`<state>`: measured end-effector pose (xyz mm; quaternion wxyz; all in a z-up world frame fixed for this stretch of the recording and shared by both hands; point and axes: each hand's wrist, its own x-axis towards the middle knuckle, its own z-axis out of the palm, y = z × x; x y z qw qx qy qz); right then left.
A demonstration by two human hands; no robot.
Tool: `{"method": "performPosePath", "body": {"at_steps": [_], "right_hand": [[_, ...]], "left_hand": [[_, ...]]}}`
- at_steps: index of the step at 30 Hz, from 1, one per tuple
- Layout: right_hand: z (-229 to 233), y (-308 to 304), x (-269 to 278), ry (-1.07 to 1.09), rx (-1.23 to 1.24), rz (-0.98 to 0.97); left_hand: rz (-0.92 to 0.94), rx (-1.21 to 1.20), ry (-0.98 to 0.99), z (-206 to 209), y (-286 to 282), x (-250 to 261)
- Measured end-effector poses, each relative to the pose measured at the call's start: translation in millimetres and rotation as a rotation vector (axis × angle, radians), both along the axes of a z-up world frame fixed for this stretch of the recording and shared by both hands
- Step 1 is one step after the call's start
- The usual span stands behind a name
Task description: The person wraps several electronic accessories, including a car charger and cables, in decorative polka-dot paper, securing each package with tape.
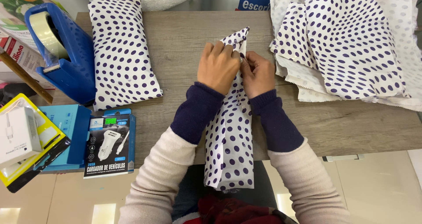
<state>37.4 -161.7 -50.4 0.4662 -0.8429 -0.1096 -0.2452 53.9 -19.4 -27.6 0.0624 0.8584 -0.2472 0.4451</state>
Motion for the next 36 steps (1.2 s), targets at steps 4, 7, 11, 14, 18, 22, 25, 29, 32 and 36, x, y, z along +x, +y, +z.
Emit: {"method": "performPosePath", "body": {"at_steps": [4,7,11,14,18,22,25,29,32,36], "right_hand": [[-8.4,-3.2,4.3,-0.013,-0.035,0.0],[-22.5,-8.5,12.9,-0.012,-0.06,-0.004],[-3.9,-2.4,-1.4,0.004,-0.065,-0.017],[-5.9,-4.4,-1.3,0.045,-0.075,-0.053],[2.2,0.4,-4.8,0.085,-0.064,-0.088],[30.1,12.1,-17.5,0.072,-0.034,-0.112],[22.4,7.6,-12.8,0.104,-0.06,-0.143],[14.0,2.7,-9.9,0.132,-0.05,-0.158],[12.5,1.3,-6.7,0.157,-0.052,-0.189],[1.4,-3.5,-0.4,0.2,-0.056,-0.233]], "left_hand": [[-0.008,0.031,0.023,-8.6,-3.4,4.6],[0.009,0.041,0.043,10.3,-2.0,-11.3],[0.046,0.033,0.122,-2.2,-1.3,-1.1],[0.078,-0.037,0.105,-12.5,1.5,9.7],[0.019,-0.119,0.15,-14.3,5.1,12.6],[-0.049,-0.171,0.231,-3.9,4.5,4.5],[-0.056,-0.199,0.28,-14.0,4.2,9.1],[0.011,-0.222,0.276,-12.1,10.0,10.4],[0.02,-0.281,0.381,-6.5,12.6,7.7],[0.053,-0.293,0.399,-11.3,15.0,11.4]]}}
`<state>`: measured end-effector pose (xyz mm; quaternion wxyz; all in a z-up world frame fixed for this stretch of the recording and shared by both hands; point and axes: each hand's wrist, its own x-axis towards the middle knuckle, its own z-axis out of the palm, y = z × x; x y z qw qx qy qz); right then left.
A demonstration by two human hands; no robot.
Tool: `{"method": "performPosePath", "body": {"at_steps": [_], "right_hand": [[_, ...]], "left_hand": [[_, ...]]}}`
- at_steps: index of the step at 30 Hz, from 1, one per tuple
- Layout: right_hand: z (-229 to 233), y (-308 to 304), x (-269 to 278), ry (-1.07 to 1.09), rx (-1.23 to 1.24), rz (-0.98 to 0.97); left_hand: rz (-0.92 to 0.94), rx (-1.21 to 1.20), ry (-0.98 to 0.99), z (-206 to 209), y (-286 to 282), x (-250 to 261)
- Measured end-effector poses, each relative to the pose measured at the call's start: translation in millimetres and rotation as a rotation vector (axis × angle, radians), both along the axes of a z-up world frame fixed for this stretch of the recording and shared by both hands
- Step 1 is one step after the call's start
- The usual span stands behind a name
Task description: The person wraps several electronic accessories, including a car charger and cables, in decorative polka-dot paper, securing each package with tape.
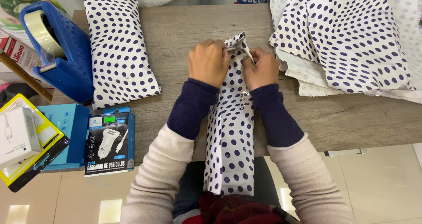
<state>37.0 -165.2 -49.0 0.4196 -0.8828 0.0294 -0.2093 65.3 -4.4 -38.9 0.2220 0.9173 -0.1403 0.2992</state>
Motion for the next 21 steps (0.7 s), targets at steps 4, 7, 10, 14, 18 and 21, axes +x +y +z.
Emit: {"method": "performPosePath", "body": {"at_steps": [4,7,10,14,18,21], "right_hand": [[-11.0,-5.9,11.4,0.033,0.068,0.021],[9.4,2.0,-3.5,0.03,0.069,0.053],[12.0,0.7,-1.2,0.002,0.091,0.073],[13.0,4.1,0.8,-0.213,0.031,0.087],[14.5,5.4,0.9,-0.444,-0.322,0.093],[10.8,4.2,1.3,-0.534,-0.464,0.037]], "left_hand": [[0.001,-0.046,0.021,13.5,3.4,-6.5],[-0.005,-0.063,0.074,7.7,0.2,-3.5],[-0.025,-0.082,0.112,3.5,0.4,-0.3],[-0.052,-0.057,0.12,4.4,0.0,0.2],[-0.043,-0.017,0.12,4.8,-2.5,-2.9],[-0.029,0.018,0.1,7.6,-7.5,-11.9]]}}
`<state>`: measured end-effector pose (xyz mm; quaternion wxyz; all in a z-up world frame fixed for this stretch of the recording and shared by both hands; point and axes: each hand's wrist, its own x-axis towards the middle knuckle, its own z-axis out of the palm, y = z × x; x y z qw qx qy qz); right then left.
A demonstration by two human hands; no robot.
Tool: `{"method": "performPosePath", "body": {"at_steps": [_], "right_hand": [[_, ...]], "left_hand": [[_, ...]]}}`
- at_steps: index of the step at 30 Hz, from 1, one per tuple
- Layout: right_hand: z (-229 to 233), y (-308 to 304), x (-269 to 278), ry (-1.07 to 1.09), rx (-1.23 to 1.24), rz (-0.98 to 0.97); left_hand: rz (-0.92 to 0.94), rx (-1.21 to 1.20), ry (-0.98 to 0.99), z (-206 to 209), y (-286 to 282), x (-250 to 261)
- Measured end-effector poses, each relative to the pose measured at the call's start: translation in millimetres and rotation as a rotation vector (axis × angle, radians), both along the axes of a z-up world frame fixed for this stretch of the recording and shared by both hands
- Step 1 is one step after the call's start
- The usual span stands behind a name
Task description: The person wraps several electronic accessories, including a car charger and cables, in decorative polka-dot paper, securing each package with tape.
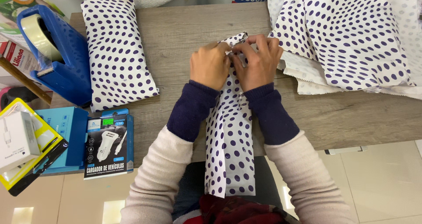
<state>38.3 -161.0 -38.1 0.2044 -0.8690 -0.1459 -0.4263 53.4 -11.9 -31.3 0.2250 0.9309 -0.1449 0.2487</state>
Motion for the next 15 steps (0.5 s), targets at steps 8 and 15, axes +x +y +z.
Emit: {"method": "performPosePath", "body": {"at_steps": [8,15], "right_hand": [[1.2,-0.8,1.3,-0.175,-0.108,-0.123],[-1.5,4.9,-2.9,-0.084,0.041,-0.13]], "left_hand": [[0.038,0.099,-0.102,3.5,-6.7,-16.8],[0.061,0.124,-0.472,-1.5,-10.9,-13.2]]}}
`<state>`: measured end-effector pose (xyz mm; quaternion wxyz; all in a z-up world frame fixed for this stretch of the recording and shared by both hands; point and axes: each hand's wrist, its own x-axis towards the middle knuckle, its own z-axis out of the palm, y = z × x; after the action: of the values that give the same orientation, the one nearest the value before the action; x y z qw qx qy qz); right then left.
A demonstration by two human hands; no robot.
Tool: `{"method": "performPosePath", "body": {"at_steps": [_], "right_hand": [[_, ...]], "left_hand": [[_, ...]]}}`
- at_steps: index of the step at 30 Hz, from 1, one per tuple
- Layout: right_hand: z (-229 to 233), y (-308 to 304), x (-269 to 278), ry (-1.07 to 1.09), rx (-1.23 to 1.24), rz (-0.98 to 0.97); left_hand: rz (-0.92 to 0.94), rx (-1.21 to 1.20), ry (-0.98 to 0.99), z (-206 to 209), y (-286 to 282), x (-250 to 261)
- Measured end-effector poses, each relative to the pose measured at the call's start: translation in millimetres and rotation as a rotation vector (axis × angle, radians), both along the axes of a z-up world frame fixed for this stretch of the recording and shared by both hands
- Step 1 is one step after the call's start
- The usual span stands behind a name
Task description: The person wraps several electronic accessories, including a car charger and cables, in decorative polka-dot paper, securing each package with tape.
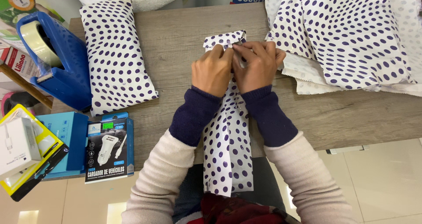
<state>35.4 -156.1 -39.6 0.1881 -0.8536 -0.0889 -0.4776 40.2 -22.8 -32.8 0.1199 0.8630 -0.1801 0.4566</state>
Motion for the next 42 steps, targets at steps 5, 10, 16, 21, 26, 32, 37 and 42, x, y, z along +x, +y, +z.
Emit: {"method": "performPosePath", "body": {"at_steps": [5,10,16,21,26,32,37,42], "right_hand": [[-6.9,-1.5,1.6,0.175,0.177,0.036],[-0.9,2.9,1.9,0.432,0.696,0.222],[-35.9,-26.9,31.9,0.696,1.002,0.34],[-36.9,-30.6,34.9,0.727,0.977,0.287],[-9.4,-18.7,15.3,0.877,1.064,0.266],[-16.6,-18.2,23.1,0.924,1.058,0.257],[-21.3,-11.7,23.7,0.882,0.944,0.194],[-10.5,-0.6,13.3,0.849,0.771,0.185]], "left_hand": [[-0.028,-0.028,-0.036,7.4,-2.0,-5.7],[-0.032,0.057,-0.032,0.7,-11.4,-6.9],[0.029,0.205,-0.164,-17.5,-38.1,-18.8],[-0.139,-0.069,0.339,-5.4,-31.0,-23.6],[-0.111,-0.322,0.532,1.8,24.9,21.5],[-0.557,-0.491,0.758,-27.2,56.6,52.1],[-0.564,-0.344,0.472,-38.9,57.1,59.1],[-0.56,-0.366,0.428,-35.9,57.5,58.8]]}}
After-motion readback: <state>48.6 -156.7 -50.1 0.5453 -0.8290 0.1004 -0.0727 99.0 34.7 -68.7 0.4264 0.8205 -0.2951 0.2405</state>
